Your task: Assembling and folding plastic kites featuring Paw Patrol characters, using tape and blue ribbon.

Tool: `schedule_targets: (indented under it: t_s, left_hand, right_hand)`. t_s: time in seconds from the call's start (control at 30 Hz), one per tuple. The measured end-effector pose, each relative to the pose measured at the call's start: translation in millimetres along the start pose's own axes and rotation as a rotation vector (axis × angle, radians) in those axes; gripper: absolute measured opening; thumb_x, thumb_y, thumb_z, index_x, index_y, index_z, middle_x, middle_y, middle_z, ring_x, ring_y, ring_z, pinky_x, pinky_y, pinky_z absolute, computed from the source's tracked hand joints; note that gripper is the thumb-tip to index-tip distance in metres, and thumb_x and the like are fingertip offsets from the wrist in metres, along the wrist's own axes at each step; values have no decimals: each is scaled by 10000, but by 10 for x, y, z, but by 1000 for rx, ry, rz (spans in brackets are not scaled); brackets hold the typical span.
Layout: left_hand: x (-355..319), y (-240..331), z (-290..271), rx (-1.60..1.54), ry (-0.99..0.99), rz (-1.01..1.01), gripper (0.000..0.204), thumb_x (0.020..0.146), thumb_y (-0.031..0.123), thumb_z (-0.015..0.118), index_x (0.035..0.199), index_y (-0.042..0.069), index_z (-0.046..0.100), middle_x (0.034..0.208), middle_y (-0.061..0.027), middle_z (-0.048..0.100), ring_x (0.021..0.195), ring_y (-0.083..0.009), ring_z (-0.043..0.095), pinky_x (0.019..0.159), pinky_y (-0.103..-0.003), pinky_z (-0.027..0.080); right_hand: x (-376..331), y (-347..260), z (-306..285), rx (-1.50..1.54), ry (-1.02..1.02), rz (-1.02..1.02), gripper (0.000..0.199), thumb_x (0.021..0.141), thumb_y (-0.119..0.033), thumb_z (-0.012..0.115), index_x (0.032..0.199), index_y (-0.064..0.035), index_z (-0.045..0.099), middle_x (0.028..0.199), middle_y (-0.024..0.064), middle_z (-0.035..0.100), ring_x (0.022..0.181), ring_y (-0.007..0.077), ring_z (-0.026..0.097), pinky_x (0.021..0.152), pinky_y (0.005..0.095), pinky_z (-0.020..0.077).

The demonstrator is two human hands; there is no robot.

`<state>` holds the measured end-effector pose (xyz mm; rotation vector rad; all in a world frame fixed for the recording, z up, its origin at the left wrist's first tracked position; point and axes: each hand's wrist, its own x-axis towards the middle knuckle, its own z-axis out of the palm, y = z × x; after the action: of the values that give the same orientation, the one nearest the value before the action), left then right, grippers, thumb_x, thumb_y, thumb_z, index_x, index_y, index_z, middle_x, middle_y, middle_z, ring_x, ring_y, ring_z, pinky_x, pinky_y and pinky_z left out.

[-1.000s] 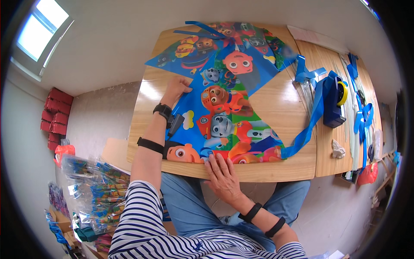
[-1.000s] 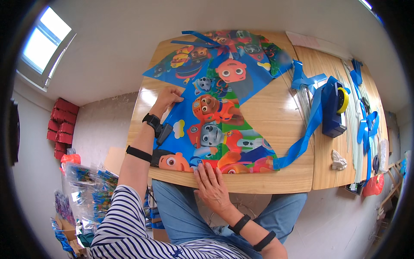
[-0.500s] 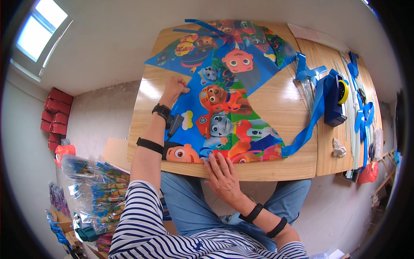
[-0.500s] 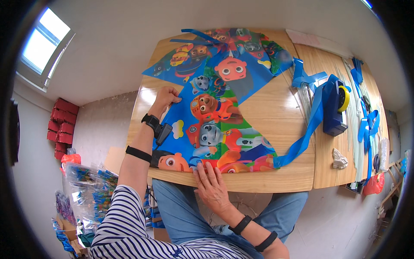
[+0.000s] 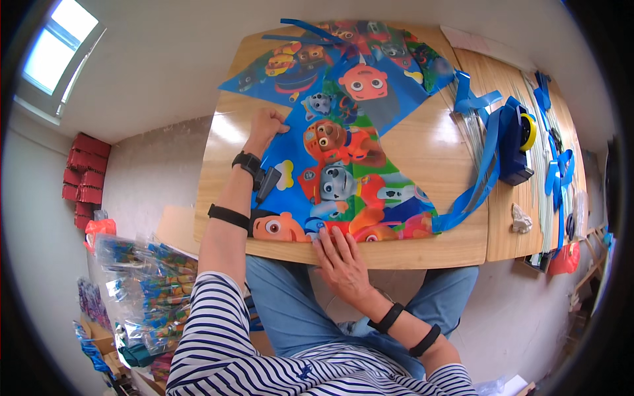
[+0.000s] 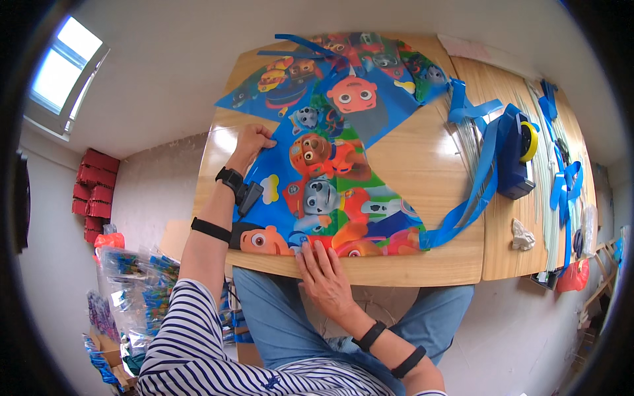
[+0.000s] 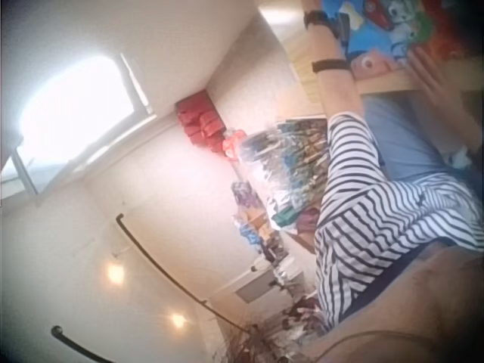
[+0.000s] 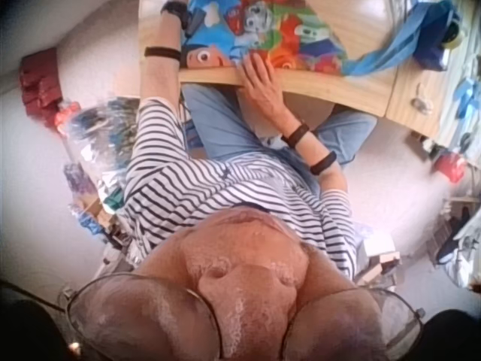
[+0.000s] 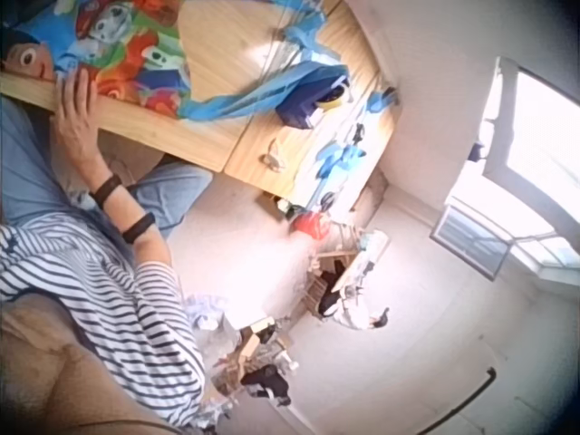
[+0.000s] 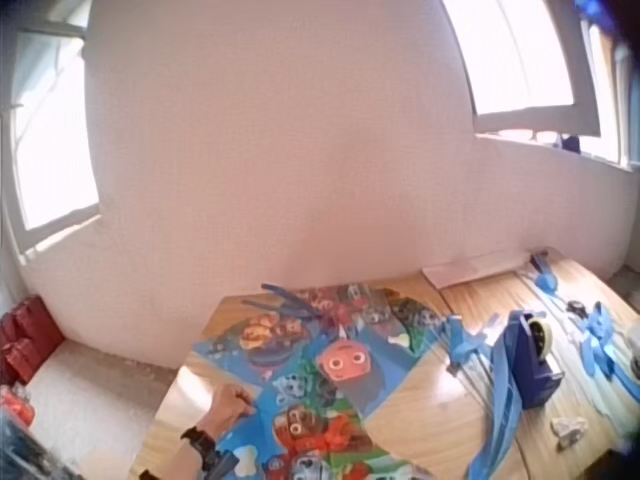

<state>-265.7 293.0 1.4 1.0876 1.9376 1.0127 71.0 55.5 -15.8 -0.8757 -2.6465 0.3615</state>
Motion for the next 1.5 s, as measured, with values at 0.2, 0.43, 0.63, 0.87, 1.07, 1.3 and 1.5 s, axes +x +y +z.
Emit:
schedule_targets:
  t_s: [0.2,0.43,0.63,0.87,1.07,1.3,1.5]
  left_hand:
    - [-14,8,50,-37,-2,30,187,673,-107,780,837,-45,716,765,-112,705,699,-191,675,622,-325,543]
    - [-53,85,59,21,-4,19,187,688,-96,784,853,-37,717,775,-112,707,704,-188,673,630,-312,545]
    - [-10,-2,48,-1,-11,36,174,702,-80,795,849,-33,715,778,-110,707,703,-187,672,631,-308,547]
    - [-122,2,58,231,87,121,210,695,31,827,874,-15,729,797,-149,730,709,-229,705,660,-364,556]
    - [-899,177,116,435,340,499,251,808,182,773,979,5,727,974,-183,738,909,-377,696,811,-436,550]
    - [-3235,-471,148,648,12,744,644,836,336,750,1385,42,588,1465,-131,556,1408,-319,467,1208,-557,248]
    - [-3554,-603,226,714,9,631,890,809,543,677,1516,57,440,1604,-106,394,1519,-280,308,1238,-582,138]
  right_hand:
    - [9,18,-16,-60,13,-7,795,848,-366,713,1518,-40,436,1616,151,355,1515,372,281,1236,509,221]
    - [12,29,-20,-14,4,13,800,865,-347,701,1540,-42,401,1621,151,347,1517,368,278,1236,504,223]
    - [0,13,-29,-12,0,12,815,853,-341,710,1539,-29,398,1626,154,338,1519,368,275,1234,501,227]
    - [11,21,108,-160,66,-28,645,889,-262,619,1473,-19,494,1598,167,387,1493,375,332,1224,502,264]
    - [44,38,62,-134,81,-38,558,896,-168,563,1429,-8,537,1580,174,417,1472,382,373,1214,512,290]
    - [59,9,161,-183,127,-38,575,902,-170,583,1450,-10,510,1594,151,412,1479,366,369,1211,513,289]
    - [34,9,145,-191,121,-20,764,792,-218,766,1480,-34,487,1599,120,411,1490,349,347,1221,512,264]
